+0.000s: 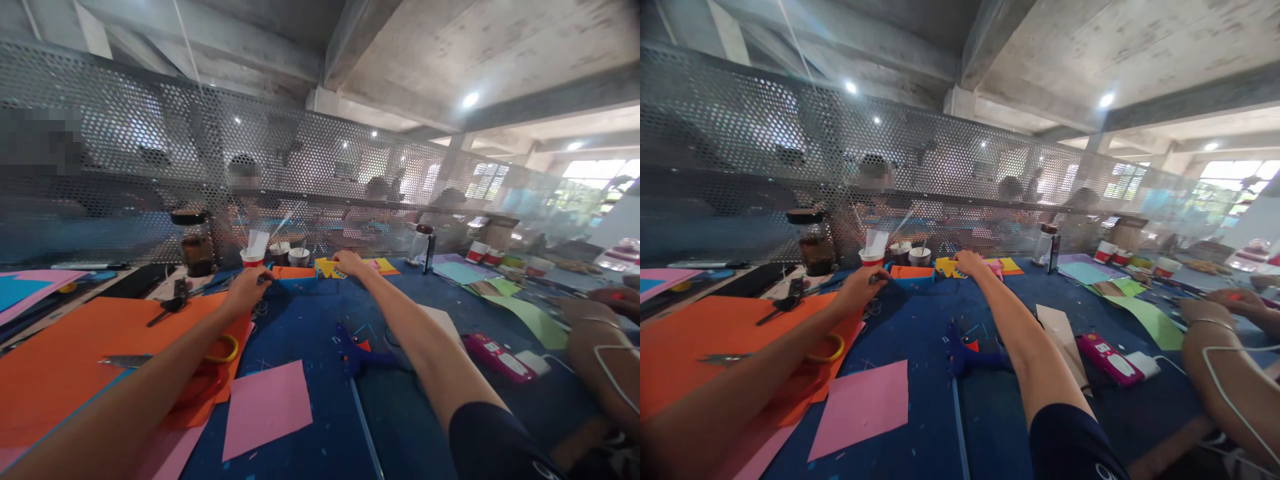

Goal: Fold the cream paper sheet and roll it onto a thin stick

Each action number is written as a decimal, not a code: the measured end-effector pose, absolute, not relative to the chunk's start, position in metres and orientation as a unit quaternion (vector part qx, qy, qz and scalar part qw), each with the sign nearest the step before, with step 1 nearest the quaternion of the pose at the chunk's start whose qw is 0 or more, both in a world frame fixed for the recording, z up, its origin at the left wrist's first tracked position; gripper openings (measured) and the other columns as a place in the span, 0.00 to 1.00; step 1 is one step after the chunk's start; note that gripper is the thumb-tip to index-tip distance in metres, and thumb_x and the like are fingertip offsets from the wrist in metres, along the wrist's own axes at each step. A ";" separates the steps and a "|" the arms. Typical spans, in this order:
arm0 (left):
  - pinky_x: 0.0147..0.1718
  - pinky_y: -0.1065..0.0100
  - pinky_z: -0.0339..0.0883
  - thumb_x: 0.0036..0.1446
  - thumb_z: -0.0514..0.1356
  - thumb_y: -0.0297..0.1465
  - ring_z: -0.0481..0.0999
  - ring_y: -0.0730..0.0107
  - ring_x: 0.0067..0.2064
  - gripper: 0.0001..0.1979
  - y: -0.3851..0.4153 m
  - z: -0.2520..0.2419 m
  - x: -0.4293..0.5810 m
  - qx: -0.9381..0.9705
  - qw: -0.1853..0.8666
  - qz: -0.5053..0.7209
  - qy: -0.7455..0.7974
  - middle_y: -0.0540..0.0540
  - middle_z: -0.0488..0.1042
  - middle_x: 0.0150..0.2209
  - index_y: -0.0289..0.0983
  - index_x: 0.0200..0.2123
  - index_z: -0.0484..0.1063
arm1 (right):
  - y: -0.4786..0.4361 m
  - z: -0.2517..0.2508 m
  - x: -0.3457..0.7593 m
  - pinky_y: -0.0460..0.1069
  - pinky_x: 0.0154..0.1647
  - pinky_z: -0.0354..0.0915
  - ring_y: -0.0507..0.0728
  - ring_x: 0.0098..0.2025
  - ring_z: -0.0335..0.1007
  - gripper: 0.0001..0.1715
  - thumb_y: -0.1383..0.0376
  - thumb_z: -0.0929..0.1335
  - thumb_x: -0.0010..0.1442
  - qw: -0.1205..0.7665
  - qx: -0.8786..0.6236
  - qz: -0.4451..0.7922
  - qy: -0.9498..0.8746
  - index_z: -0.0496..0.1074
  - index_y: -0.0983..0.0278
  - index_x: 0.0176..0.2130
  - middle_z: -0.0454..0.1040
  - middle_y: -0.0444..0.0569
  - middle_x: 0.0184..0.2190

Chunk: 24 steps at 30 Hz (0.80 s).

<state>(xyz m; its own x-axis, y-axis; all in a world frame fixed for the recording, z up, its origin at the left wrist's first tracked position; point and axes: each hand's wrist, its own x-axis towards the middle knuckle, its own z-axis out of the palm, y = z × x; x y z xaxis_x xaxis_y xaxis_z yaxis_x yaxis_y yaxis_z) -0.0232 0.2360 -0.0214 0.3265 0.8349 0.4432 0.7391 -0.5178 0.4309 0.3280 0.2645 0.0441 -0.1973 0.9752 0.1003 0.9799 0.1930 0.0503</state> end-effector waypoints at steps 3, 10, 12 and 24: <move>0.55 0.48 0.81 0.73 0.67 0.41 0.82 0.54 0.56 0.19 0.237 -0.022 -0.023 0.812 0.076 0.319 0.483 0.39 0.79 0.61 0.39 0.61 0.76 | 0.268 0.042 0.326 0.64 0.59 0.78 0.64 0.59 0.79 0.23 0.56 0.73 0.75 0.028 -0.632 -0.048 -0.773 0.75 0.63 0.63 0.77 0.56 0.63; 0.55 0.48 0.81 0.73 0.67 0.41 0.82 0.54 0.56 0.19 0.238 -0.022 -0.023 0.812 0.074 0.321 0.481 0.39 0.79 0.61 0.39 0.61 0.76 | 0.272 0.042 0.319 0.63 0.59 0.78 0.64 0.58 0.79 0.22 0.56 0.73 0.75 0.035 -0.639 -0.042 -0.768 0.76 0.63 0.63 0.77 0.56 0.62; 0.55 0.48 0.81 0.73 0.67 0.41 0.82 0.54 0.56 0.19 0.237 -0.022 -0.023 0.812 0.074 0.319 0.483 0.39 0.79 0.61 0.39 0.61 0.76 | 0.272 0.042 0.316 0.63 0.59 0.78 0.64 0.58 0.79 0.22 0.56 0.73 0.75 0.042 -0.640 -0.044 -0.766 0.76 0.62 0.63 0.77 0.56 0.62; 0.55 0.48 0.81 0.73 0.67 0.41 0.82 0.54 0.56 0.20 0.237 -0.021 -0.021 0.808 0.072 0.311 0.495 0.39 0.79 0.61 0.38 0.62 0.76 | 0.253 0.050 0.303 0.60 0.68 0.68 0.65 0.68 0.70 0.21 0.65 0.63 0.79 0.180 -0.639 -0.086 -0.743 0.75 0.62 0.65 0.74 0.58 0.66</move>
